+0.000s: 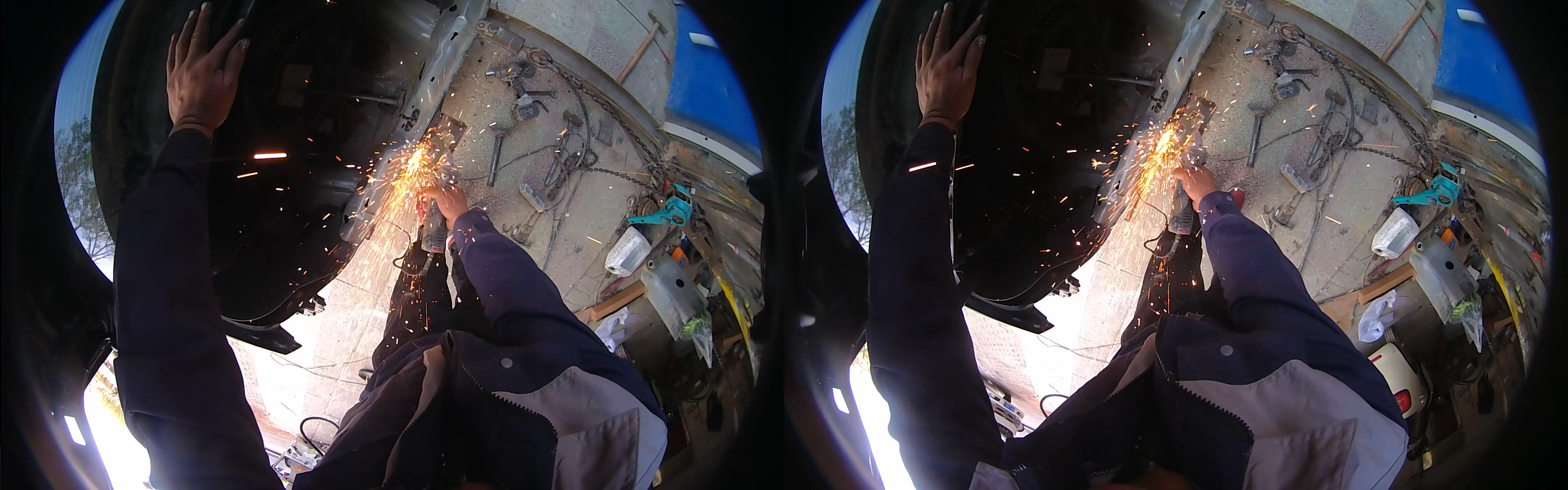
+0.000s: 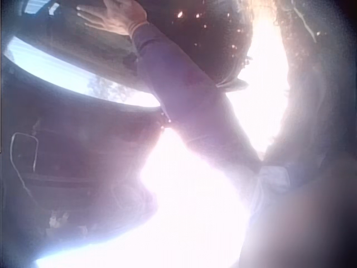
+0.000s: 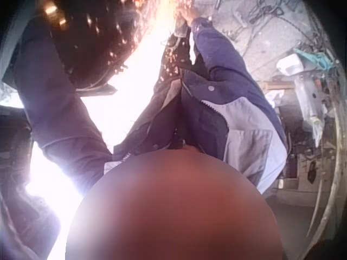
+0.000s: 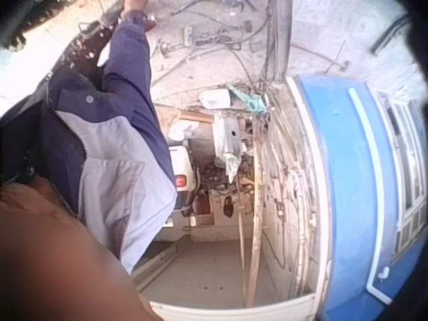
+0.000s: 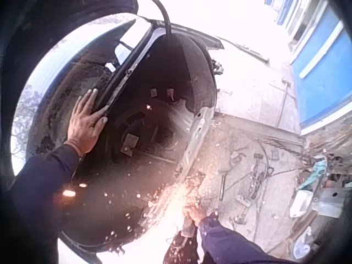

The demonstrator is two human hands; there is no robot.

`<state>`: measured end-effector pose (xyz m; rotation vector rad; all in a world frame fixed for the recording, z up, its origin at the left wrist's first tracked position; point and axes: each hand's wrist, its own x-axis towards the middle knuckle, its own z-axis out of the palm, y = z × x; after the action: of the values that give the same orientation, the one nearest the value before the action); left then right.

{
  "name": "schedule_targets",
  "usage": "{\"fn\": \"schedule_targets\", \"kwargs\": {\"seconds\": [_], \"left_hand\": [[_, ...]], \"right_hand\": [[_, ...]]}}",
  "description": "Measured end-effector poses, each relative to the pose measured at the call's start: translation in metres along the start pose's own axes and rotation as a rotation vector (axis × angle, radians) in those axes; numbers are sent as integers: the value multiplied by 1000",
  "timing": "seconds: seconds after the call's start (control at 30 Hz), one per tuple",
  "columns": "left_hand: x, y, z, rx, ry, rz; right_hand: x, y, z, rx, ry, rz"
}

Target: The person works on the underside of a car's rear body panel, using a metal bar to pry and adjust the metal, then switches to an angle grinder to cut and smooth the edge, producing sparks. The person repeatedly repositions the panel and uses the grinder along the seam.

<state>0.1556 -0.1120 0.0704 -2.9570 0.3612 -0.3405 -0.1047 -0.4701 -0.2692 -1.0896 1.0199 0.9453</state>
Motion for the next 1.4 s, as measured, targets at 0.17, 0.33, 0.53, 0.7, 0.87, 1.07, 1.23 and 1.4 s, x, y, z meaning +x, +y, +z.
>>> {"fn": "schedule_targets", "kwargs": {"seconds": [0.17,0.33,0.53,0.7,0.87,1.07,1.23,1.4], "left_hand": [[0,0,0,0,6,5],[0,-1,0,-10,3,1],[0,-1,2,-3,13,12],[0,-1,1,3,13,14],[0,-1,0,-7,9,10],[0,-1,0,-2,2,7],[1,1,-2,8,1,6],[0,4,0,-2,33,1]], "right_hand": [[-25,-19,-2,-89,3,-144],[-27,-40,-9,-40,41,-164],[-15,-43,-17,-53,39,-138],[-16,-46,-18,-51,31,-172],[-18,-48,-15,-58,19,-156],[-20,-51,-15,-64,5,-157],[-20,-52,-13,-53,8,-148],[-19,-51,-13,-35,-7,-167]]}}
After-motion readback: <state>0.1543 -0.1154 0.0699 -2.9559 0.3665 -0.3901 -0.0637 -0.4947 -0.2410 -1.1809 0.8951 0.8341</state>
